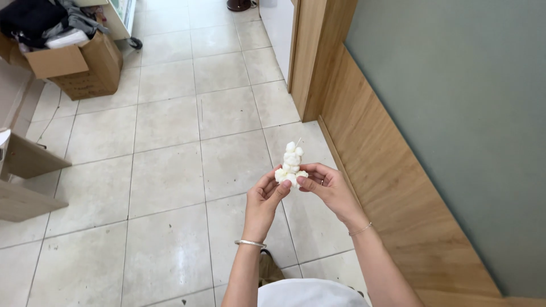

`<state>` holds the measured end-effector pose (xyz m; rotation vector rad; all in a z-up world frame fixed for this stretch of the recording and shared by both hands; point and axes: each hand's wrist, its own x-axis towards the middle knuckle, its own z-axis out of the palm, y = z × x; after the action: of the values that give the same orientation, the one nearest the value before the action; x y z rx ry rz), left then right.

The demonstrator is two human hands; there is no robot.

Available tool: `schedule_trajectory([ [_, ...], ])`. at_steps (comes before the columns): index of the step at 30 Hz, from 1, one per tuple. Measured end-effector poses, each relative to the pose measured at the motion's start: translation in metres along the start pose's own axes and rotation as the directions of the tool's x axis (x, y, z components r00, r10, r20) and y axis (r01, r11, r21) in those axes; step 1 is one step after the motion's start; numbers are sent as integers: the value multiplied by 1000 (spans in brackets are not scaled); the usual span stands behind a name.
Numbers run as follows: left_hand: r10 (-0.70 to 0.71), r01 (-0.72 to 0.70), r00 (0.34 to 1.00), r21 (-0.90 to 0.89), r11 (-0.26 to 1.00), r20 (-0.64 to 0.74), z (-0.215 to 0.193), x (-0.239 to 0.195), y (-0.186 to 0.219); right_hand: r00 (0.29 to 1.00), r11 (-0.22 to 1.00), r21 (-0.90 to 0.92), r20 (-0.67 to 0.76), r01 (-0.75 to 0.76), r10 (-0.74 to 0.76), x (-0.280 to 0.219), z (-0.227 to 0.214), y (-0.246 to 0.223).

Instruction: Placing various decorative candles onto a glass display shelf.

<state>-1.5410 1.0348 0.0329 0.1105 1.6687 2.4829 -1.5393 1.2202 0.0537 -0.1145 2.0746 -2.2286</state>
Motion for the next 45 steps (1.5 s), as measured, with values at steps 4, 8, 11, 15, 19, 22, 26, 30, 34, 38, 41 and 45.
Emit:
schedule_trajectory([
  [4, 18, -19, 998, 7, 1000, 59, -19, 91, 22, 999, 999, -25, -34, 36, -37, 88, 1, -18],
  [8, 1, -1, 998, 5, 1000, 66, -32, 170, 26, 998, 1000, -1, -69, 8, -8, 164, -9, -14],
  [11, -22, 21, 998, 14, 1000, 65, -38, 231, 22, 996, 1000, -15, -89, -8, 7, 222, -24, -11],
  [15, -12, 11, 999, 9, 1000, 53, -40, 326, 15, 998, 1000, -23, -69, 6, -8, 311, -55, 1],
  [19, 17, -17, 999, 1, 1000, 30, -31, 421, 32, 999, 1000, -11, -44, 17, -17, 412, -79, -20],
  [22, -8, 8, 1000, 3, 1000, -2, -25, 485, 52, 999, 999, 8, -20, 31, -31, 480, -97, -31],
  [26, -16, 11, 998, -77, 997, -54, -26, 560, 57, 1000, 1000, 17, 3, 19, -19, 560, -110, -40],
  [30, -33, 19, 995, -140, 990, -93, -36, 631, 63, 1000, 1000, 3, 8, -7, 7, 633, -109, -49],
  [34, -31, 20, 997, -155, 988, -70, -63, 710, 63, 1000, 999, -36, -18, 4, -5, 712, -108, -41],
  [38, -69, 66, 997, -137, 988, -18, -89, 794, 82, 998, 999, -33, -63, 0, -2, 793, -103, -43],
  [41, -79, 84, 996, -117, 990, 45, -108, 869, 104, 995, 999, -40, -93, 26, -29, 862, -99, -52],
  [45, -73, 86, 989, -102, 991, 128, -133, 956, 129, 989, 997, -40, -133, 59, -64, 948, -87, -72],
])
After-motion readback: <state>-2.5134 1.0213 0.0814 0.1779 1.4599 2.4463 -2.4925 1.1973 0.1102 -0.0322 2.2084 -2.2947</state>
